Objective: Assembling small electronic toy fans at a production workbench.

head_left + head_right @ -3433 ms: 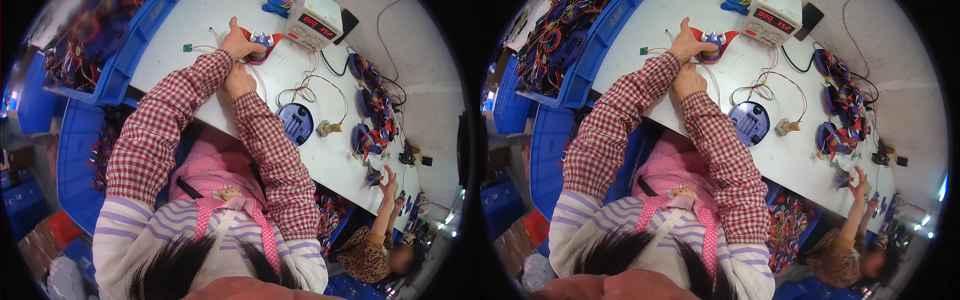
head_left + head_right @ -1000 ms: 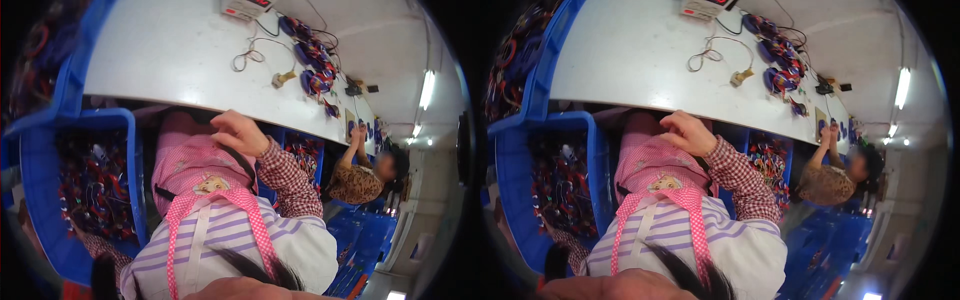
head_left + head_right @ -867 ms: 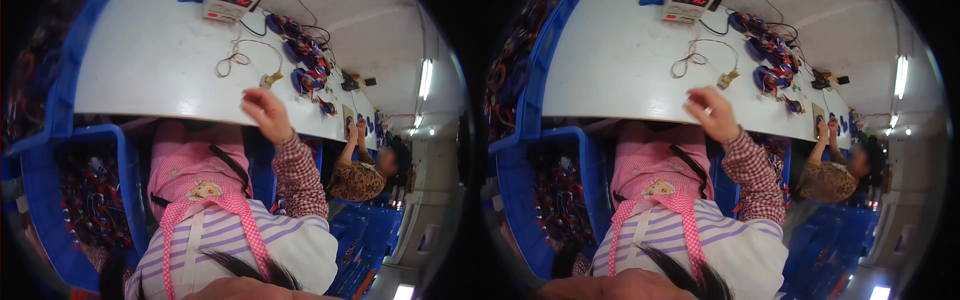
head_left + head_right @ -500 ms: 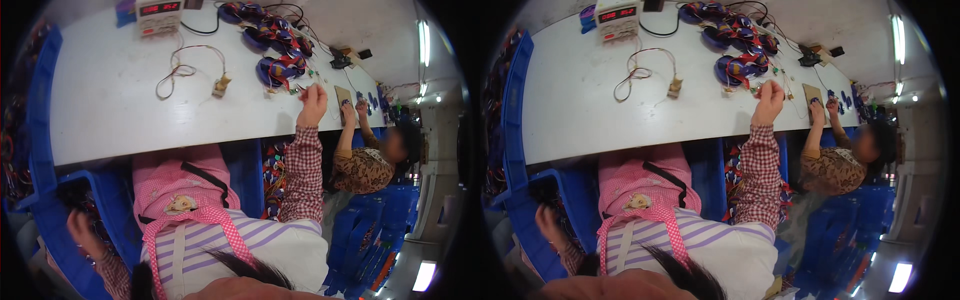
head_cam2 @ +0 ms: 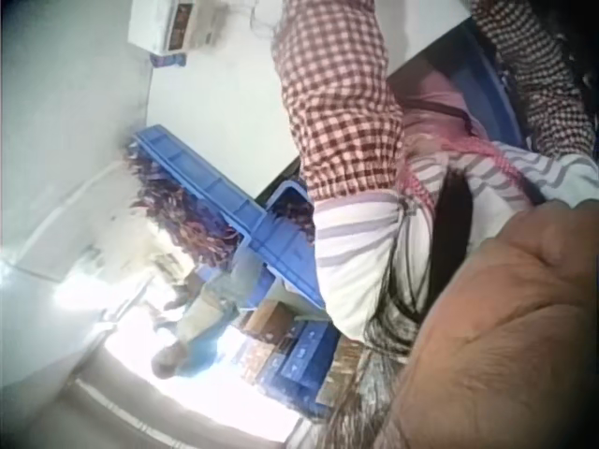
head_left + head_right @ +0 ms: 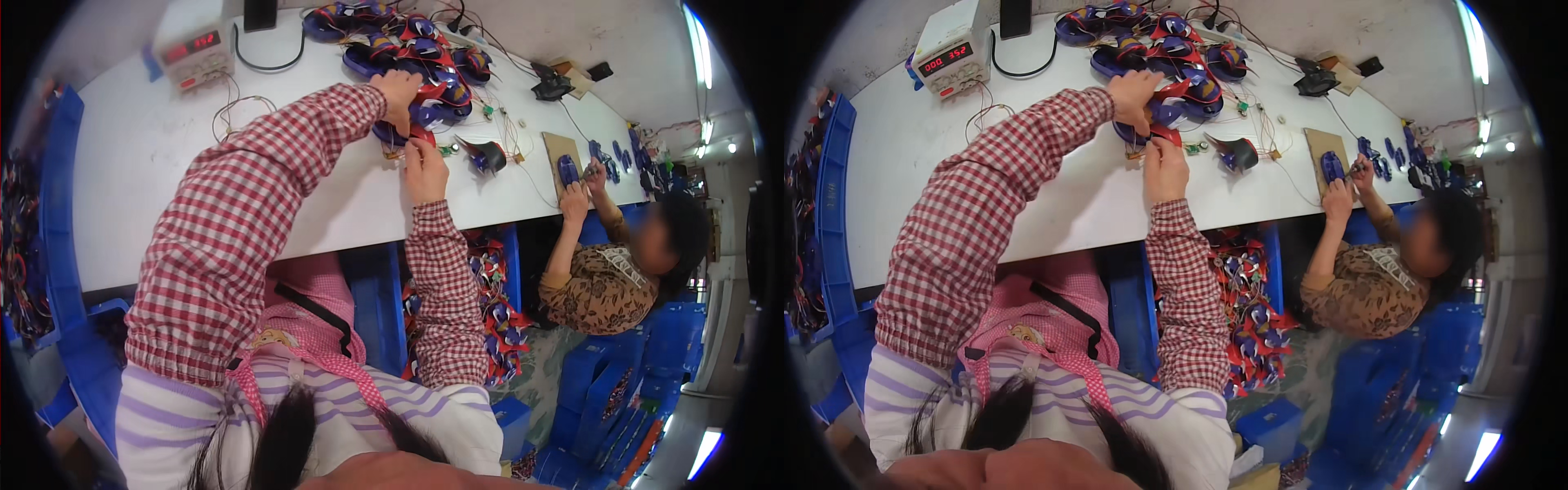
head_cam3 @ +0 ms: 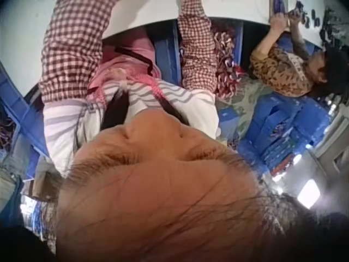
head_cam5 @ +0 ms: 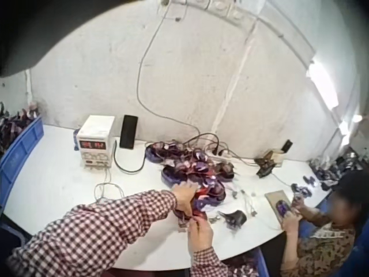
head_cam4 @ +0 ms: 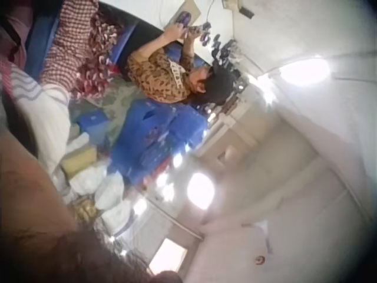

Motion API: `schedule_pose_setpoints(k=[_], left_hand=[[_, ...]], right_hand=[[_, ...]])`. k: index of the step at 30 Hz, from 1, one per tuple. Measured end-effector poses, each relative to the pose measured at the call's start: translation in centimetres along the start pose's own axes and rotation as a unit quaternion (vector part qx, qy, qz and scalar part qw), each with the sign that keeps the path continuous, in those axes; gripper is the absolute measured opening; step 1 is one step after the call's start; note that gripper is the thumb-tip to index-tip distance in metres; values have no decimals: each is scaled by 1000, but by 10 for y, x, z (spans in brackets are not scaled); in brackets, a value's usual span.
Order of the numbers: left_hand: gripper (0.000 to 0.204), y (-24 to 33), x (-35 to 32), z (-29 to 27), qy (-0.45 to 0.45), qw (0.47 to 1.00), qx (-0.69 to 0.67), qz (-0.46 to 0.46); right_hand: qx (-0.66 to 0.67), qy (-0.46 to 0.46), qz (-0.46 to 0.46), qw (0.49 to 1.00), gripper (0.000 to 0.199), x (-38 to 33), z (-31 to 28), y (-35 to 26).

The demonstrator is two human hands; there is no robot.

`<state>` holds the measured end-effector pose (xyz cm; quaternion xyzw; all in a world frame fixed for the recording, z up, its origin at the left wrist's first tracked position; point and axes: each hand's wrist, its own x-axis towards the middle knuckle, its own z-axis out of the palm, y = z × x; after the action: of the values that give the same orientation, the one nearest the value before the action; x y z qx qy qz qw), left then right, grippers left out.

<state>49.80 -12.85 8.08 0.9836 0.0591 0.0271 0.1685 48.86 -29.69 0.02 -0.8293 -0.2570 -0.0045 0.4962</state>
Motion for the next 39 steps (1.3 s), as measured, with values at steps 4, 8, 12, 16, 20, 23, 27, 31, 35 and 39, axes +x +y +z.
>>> schedule_pose_setpoints(k=[4,8,12,16,20,23,27,31,35,39], left_hand=[[86,8,13,15,-26,999,28,30],[64,5,2,14,22,998,-42,-45],[57,14,-50,27,244,941,-223,-76],[56,37,-125,40,313,837,-441,-81],[61,56,-205,56,268,789,-537,-129],[60,67,-238,55,220,743,-613,-157],[58,72,-281,18,206,581,-773,-149],[62,50,-343,-19,157,515,-837,-99],[72,29,-390,-63,310,712,-624,-89],[66,-31,-411,-60,400,764,-479,-162]], right_hand=[[-30,54,-77,995,23,-7,1,8],[86,160,-74,981,18,-4,-21,15],[183,192,-5,964,20,40,-63,-3],[-4,-3,47,999,26,89,-57,24],[-180,-109,37,977,30,97,-24,25],[-204,-169,63,962,32,101,-26,27],[-36,-244,97,964,28,69,-66,-7],[22,-331,76,940,23,14,-114,-56],[69,-421,88,900,22,-29,-109,-95],[159,-431,90,884,23,-64,-40,-128]])
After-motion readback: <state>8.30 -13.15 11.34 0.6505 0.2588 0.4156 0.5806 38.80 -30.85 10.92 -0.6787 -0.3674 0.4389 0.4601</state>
